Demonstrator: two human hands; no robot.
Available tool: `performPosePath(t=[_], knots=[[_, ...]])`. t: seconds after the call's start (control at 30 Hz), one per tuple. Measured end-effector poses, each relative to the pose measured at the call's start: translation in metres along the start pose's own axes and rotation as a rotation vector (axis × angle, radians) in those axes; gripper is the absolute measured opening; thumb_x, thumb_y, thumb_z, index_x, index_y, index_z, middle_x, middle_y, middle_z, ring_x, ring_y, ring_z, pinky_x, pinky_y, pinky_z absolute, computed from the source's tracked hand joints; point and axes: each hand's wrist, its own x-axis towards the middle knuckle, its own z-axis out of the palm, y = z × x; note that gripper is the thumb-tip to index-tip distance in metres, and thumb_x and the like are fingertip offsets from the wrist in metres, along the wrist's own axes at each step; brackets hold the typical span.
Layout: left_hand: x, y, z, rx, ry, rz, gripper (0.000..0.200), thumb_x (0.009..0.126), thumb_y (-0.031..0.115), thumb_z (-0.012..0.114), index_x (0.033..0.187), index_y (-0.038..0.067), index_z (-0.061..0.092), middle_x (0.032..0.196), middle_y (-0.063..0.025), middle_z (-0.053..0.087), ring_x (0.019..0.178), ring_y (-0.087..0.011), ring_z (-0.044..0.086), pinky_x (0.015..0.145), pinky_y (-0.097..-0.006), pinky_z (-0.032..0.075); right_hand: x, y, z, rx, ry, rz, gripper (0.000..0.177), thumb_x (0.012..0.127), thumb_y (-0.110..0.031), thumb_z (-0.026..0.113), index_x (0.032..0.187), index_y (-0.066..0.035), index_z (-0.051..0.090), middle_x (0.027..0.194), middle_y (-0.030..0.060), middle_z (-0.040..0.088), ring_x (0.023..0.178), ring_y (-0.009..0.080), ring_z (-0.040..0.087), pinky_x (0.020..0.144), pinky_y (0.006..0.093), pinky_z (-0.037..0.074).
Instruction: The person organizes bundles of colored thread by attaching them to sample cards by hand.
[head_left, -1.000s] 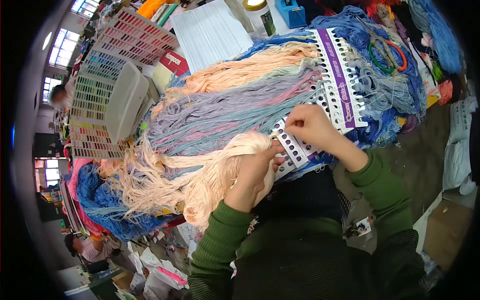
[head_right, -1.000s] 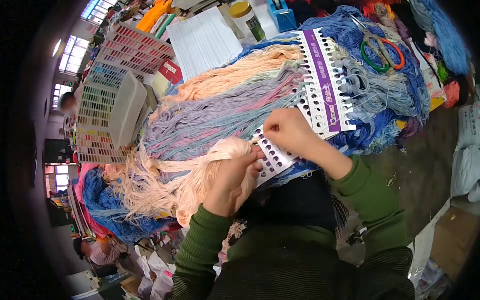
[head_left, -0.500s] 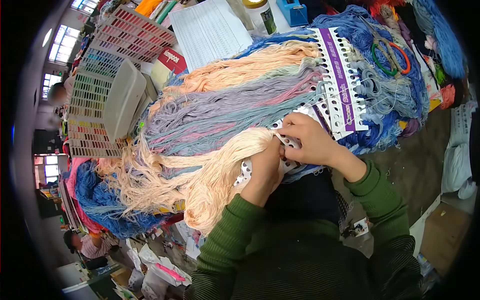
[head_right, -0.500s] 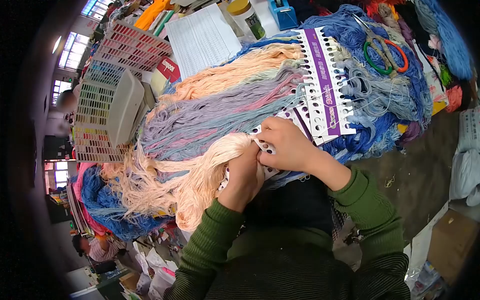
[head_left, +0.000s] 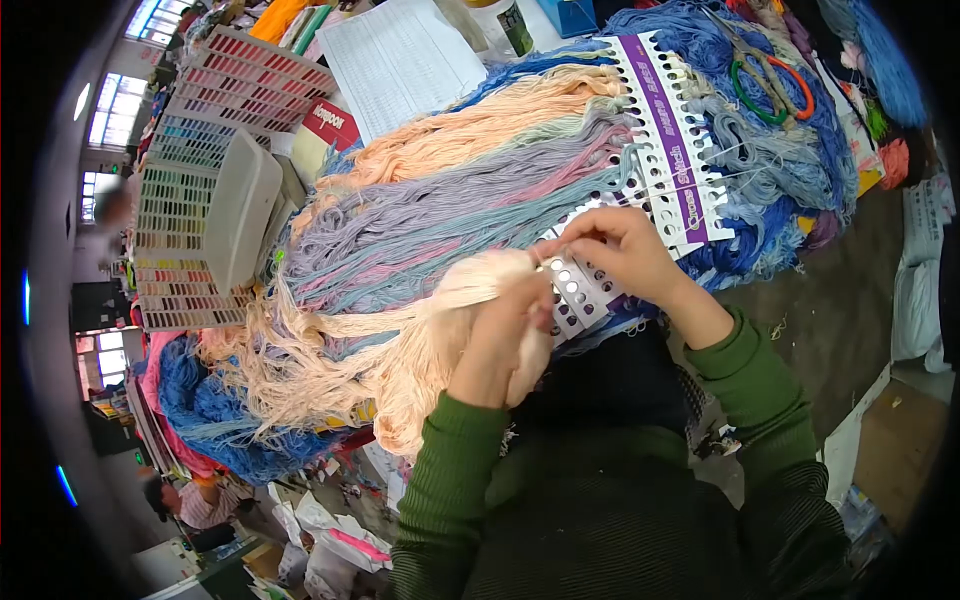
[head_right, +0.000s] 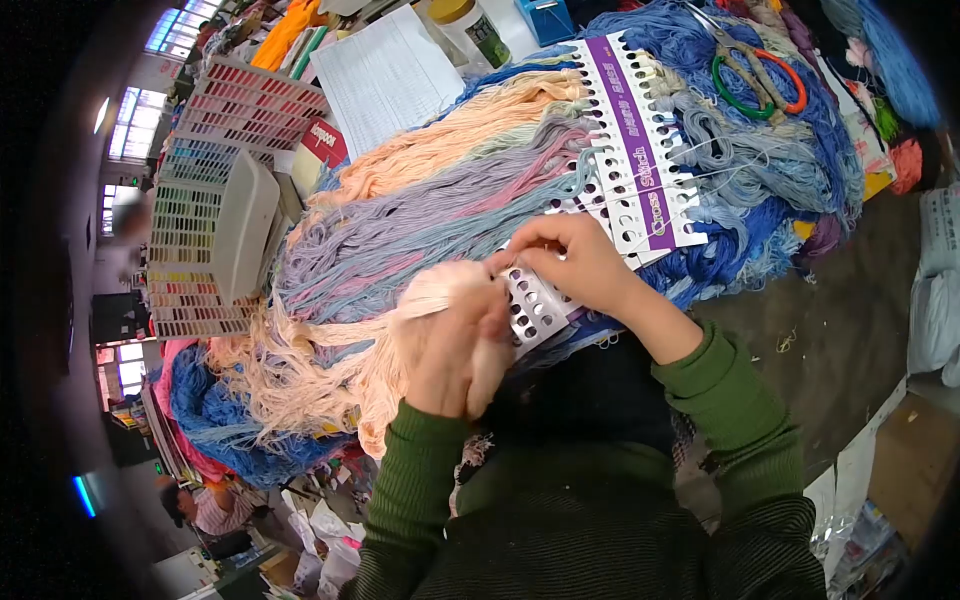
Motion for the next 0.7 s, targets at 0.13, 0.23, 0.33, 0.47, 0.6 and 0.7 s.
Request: performPosePath(t=[0.13, 0.23, 0.33, 0.47, 0.6, 0.7], knots=[[-0.004, -0.004, 0.012, 0.455, 0.25, 0.254, 0.011, 0.076, 0.011, 0.054, 0.084, 0.003, 0.053, 0.064, -0.0009, 0.051, 0.05, -0.0075, 0.044, 0.048, -0.0178, 0.037, 0.001, 0.007, 0.004, -0.121, 0.069, -0.05, 0.01, 0.07, -0.001, 0.054, 0.079, 0.002, 0.057, 0.068, 0.0052, 0.055, 0.057, 0.0073, 0.049, 0.053, 0.021, 0.039], [-0.021, 0.028, -0.02, 0.467, 0.429, 0.322, 0.013, 0.08, 0.014, 0.05, 0.087, 0.004, 0.052, 0.066, -0.0014, 0.052, 0.051, -0.0072, 0.045, 0.048, -0.0191, 0.039, -0.001, 0.014, 0.012, -0.611, 0.037, -0.337, 0.026, 0.058, -0.013, 0.062, 0.081, -0.002, 0.054, 0.073, 0.0088, 0.047, 0.069, 0.0216, 0.047, 0.062, 0.0318, 0.038], [-0.086, 0.082, -0.126, 0.097, 0.21, 0.242, 0.02, 0.083, 0.016, 0.043, 0.098, 0.004, 0.05, 0.078, -0.0054, 0.056, 0.053, -0.0067, 0.047, 0.049, -0.0194, 0.042, -0.003, 0.02, 0.021, -0.737, 0.066, -0.348, 0.025, 0.053, -0.019, 0.059, 0.072, -0.005, 0.05, 0.073, 0.0086, 0.042, 0.076, 0.0249, 0.043, 0.067, 0.0348, 0.032], [-0.184, 0.149, -0.219, -0.102, 0.91, 0.63, 0.022, 0.08, 0.011, 0.047, 0.099, 0.0, 0.048, 0.073, -0.004, 0.054, 0.048, -0.0056, 0.045, 0.052, -0.0223, 0.045, -0.003, 0.021, 0.021, -0.747, 0.047, -0.328, 0.027, 0.053, -0.019, 0.057, 0.076, -0.004, 0.052, 0.074, 0.0084, 0.043, 0.074, 0.0245, 0.043, 0.065, 0.0347, 0.032], [-0.188, 0.136, -0.152, 0.367, 0.937, 0.776, 0.025, 0.076, 0.012, 0.053, 0.097, 0.0, 0.049, 0.076, -0.0039, 0.055, 0.047, -0.004, 0.04, 0.046, -0.0168, 0.037, -0.001, 0.02, 0.024, -0.772, 0.019, -0.305, 0.032, 0.053, -0.018, 0.057, 0.082, -0.005, 0.054, 0.076, 0.008, 0.044, 0.076, 0.0243, 0.044, 0.067, 0.0346, 0.033], [-0.127, 0.081, -0.072, 0.502, 0.617, 0.714, 0.028, 0.074, 0.015, 0.056, 0.097, 0.0, 0.051, 0.079, -0.0023, 0.054, 0.049, -0.0028, 0.037, 0.044, -0.0134, 0.029, 0.002, 0.008, 0.022, -0.765, 0.004, -0.289, 0.032, 0.054, -0.019, 0.059, 0.082, -0.004, 0.053, 0.077, 0.0084, 0.045, 0.077, 0.0252, 0.045, 0.068, 0.0345, 0.035]])
